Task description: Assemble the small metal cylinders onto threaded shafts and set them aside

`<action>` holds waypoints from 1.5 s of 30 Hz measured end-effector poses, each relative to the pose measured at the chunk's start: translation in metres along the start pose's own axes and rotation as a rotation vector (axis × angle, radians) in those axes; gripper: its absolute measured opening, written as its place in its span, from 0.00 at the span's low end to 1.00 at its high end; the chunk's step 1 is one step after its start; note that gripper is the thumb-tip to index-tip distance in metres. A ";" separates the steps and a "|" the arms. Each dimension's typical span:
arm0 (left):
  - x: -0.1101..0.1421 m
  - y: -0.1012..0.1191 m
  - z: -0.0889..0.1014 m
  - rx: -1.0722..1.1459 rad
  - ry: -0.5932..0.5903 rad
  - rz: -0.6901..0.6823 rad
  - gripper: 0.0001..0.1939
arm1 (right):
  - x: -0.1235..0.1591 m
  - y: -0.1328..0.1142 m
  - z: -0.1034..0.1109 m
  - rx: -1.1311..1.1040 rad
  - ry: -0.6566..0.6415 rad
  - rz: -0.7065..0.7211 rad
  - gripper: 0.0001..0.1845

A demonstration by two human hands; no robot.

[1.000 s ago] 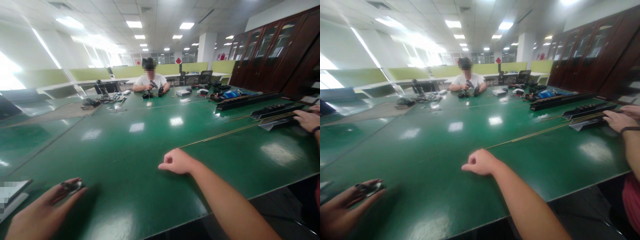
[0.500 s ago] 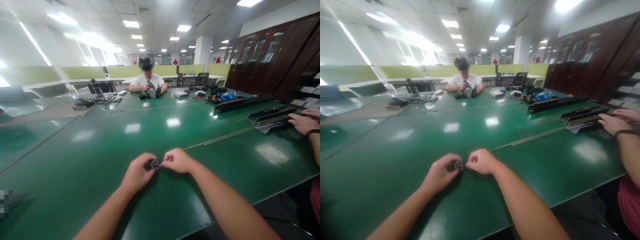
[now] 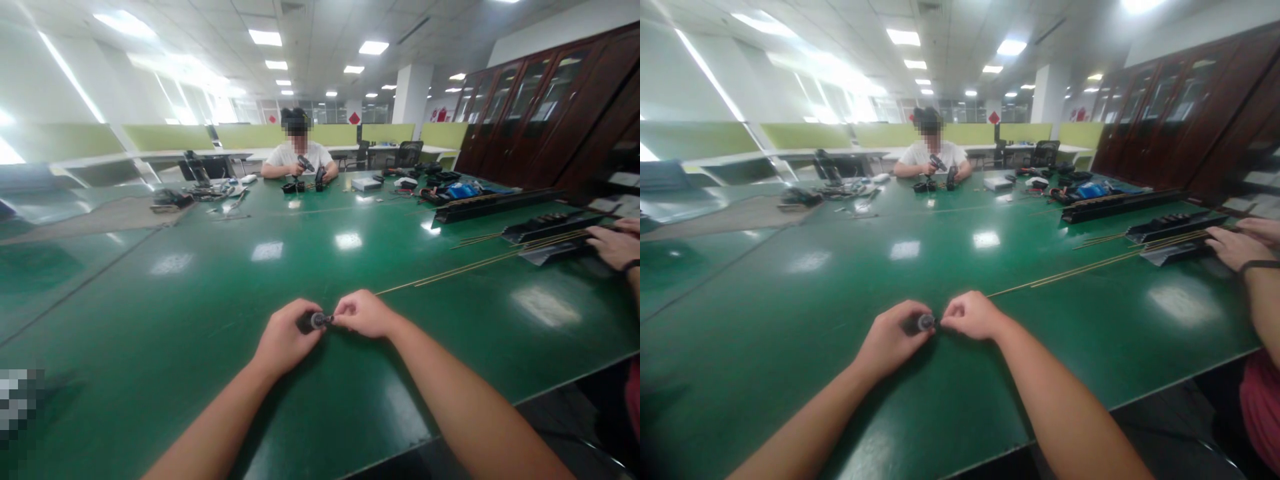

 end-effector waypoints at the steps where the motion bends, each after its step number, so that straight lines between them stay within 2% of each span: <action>1: 0.000 0.000 0.000 0.006 0.002 0.001 0.07 | 0.001 0.000 0.000 0.001 0.007 -0.002 0.10; 6: 0.004 0.005 -0.001 0.051 -0.050 -0.014 0.09 | 0.003 -0.001 -0.001 -0.088 -0.022 -0.027 0.14; 13: 0.008 0.011 -0.004 0.105 -0.132 -0.043 0.11 | 0.003 0.002 -0.006 -0.085 -0.034 -0.016 0.10; 29: 0.006 0.004 -0.002 0.128 -0.088 -0.008 0.11 | 0.010 -0.006 -0.005 0.071 -0.035 0.040 0.11; 34: 0.008 0.002 -0.002 0.136 -0.043 0.012 0.13 | 0.019 -0.018 -0.007 0.124 -0.046 0.182 0.24; 38: 0.009 -0.004 -0.004 0.130 0.014 0.076 0.21 | 0.021 -0.022 -0.005 0.136 0.039 0.223 0.23; 45: 0.008 0.001 -0.003 0.152 0.015 0.072 0.09 | 0.020 -0.023 -0.007 0.166 0.030 0.244 0.17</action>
Point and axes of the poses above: each hand's wrist, its own x-axis away from the middle knuckle, its own z-axis out of the back of the hand, y = z × x, the point moved 4 cm from there along -x, towards the middle knuckle, and after that the axes turned 5 degrees about -y, right-handed, at the moved point
